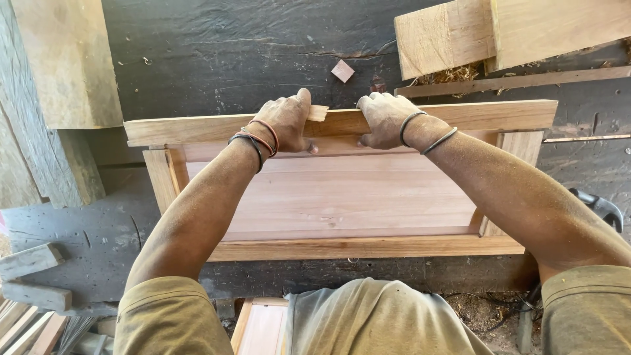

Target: The person assembles a wooden panel door frame on a workbench: they position rails around a raised panel, tap pieces into place with a hammer, fit small wooden shims into the joints, then lift and turn the assembled frame over to check the fit of the joints.

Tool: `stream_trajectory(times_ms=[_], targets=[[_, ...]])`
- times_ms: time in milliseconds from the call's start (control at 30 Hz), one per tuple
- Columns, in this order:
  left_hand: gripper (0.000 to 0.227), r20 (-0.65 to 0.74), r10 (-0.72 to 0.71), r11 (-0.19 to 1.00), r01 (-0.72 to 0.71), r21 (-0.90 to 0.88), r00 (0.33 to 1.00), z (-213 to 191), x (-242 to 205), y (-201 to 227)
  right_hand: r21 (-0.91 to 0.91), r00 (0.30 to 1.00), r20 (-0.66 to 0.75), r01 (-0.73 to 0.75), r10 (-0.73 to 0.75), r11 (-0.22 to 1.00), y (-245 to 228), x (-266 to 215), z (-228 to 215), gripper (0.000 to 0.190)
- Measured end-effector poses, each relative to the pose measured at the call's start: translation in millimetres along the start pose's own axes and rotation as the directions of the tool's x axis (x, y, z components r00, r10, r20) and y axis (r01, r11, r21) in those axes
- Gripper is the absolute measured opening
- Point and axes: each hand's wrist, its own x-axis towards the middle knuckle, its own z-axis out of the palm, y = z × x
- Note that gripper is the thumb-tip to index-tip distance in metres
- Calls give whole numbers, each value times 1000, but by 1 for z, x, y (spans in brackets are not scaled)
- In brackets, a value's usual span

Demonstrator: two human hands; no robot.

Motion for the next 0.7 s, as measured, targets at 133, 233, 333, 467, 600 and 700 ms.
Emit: stream_trajectory(times_ms=[133,233,333,467,600,700], targets=[[80,-14,29,1000,-29,-1,999,3,-1,-2,-26,999,-28,32,-33,999,2,-1,4,72],[80,-28,42,999,-42,-2,999,4,0,-3,-39,997,-59,51,-53,998,4,-2,7,73],[79,-31,43,999,-43,-6,999,5,-2,-3,-50,994,-78,70,-74,996,4,-4,9,74],[78,-61,64,998,-65,-2,996,6,-3,-4,-77,993,-89,76,-83,994,4,-6,7,74],[79,-79,65,998,-66,-5,995,6,-5,-3,-79,993,-90,73,-80,994,3,-8,8,74],[78,-74,63,998,-64,-18,995,7,-7,-2,-69,995,-75,59,-64,996,2,-9,7,76]])
